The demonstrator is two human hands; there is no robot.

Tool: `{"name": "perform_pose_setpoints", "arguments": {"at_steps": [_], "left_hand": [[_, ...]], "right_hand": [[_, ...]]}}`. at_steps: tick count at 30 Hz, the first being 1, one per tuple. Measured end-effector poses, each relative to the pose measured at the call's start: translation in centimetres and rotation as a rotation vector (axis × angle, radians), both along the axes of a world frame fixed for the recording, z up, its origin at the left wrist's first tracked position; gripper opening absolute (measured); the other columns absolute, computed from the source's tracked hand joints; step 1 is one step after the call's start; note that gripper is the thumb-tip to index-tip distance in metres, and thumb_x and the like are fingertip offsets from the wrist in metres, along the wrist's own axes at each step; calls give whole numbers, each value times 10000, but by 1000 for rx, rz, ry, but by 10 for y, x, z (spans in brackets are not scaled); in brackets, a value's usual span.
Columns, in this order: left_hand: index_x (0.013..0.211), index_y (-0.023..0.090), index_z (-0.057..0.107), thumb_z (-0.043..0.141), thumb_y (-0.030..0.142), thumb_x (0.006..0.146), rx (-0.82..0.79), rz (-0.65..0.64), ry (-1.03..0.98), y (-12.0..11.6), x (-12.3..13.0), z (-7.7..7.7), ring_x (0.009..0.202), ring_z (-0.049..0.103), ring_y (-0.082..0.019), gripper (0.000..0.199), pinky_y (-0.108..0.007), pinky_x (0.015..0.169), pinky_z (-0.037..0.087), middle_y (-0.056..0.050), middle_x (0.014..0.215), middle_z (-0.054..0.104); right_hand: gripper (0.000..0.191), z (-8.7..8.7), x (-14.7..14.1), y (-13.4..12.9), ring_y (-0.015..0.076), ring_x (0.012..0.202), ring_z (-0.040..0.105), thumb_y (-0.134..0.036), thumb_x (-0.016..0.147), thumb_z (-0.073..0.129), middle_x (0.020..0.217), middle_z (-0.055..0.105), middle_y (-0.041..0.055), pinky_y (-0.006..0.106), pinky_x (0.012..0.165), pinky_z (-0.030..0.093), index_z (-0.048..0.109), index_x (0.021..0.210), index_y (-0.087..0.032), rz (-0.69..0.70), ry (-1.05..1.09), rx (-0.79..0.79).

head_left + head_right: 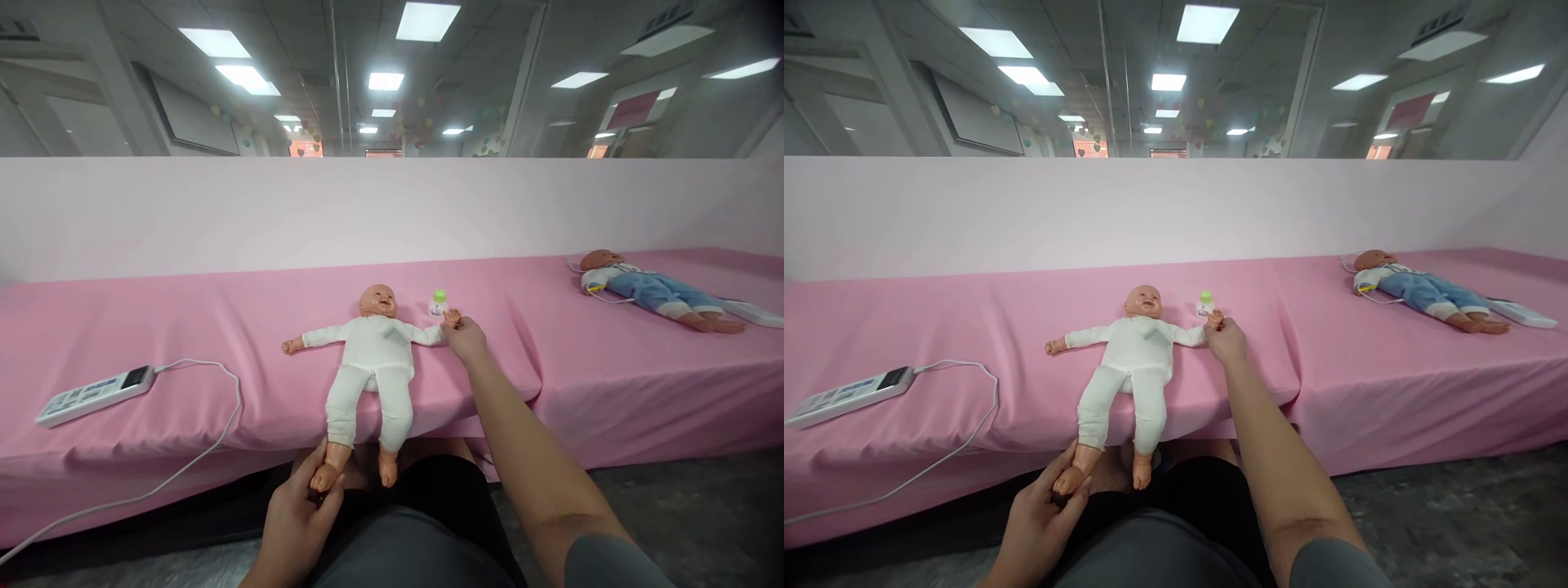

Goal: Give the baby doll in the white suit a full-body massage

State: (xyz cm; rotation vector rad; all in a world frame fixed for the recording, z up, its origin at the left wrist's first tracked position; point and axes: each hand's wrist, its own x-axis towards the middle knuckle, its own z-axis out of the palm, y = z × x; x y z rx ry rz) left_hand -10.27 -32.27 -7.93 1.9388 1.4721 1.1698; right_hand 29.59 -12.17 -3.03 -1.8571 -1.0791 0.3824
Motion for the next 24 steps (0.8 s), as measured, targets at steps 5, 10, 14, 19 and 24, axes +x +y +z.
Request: {"name": "perform_pose_setpoints", "arguments": {"at_steps": [5,10,14,19,24], "left_hand": [[1324,210,670,682,393,887,-5,15,32,6,4,14,646,741,-186,474,-259,616,596,-17,955,813],[1320,189,670,670,377,868,55,32,55,30,19,39,755,761,-207,490,-283,706,600,-24,946,808],[1402,188,626,644,371,875,45,36,77,52,34,60,725,738,-199,558,-298,716,584,-3,846,781],[1414,175,618,645,389,879,-18,18,57,79,46,74,652,694,-180,577,-293,692,564,17,729,726],[1384,161,639,679,388,842,-27,44,-29,85,45,73,734,723,-196,589,-301,737,582,-8,814,756]], "right_hand": [[369,25,-33,-7,214,937,712,-422,840,681,1108,758,43,317,815,556,667,1163,-243,127,5,277],[336,50,-82,-22,196,985,673,-273,856,666,1157,730,44,325,875,543,687,1192,-252,405,-230,373],[307,51,-112,-32,223,1056,629,-210,881,661,1158,701,68,341,912,498,716,1180,-249,533,-523,270],[230,46,-125,-34,261,1126,583,-199,965,560,1160,680,106,376,967,453,735,1113,-224,593,-761,187],[230,39,-122,-32,245,1107,609,-204,918,615,1145,694,85,366,955,477,735,1111,-241,552,-639,255]]}}
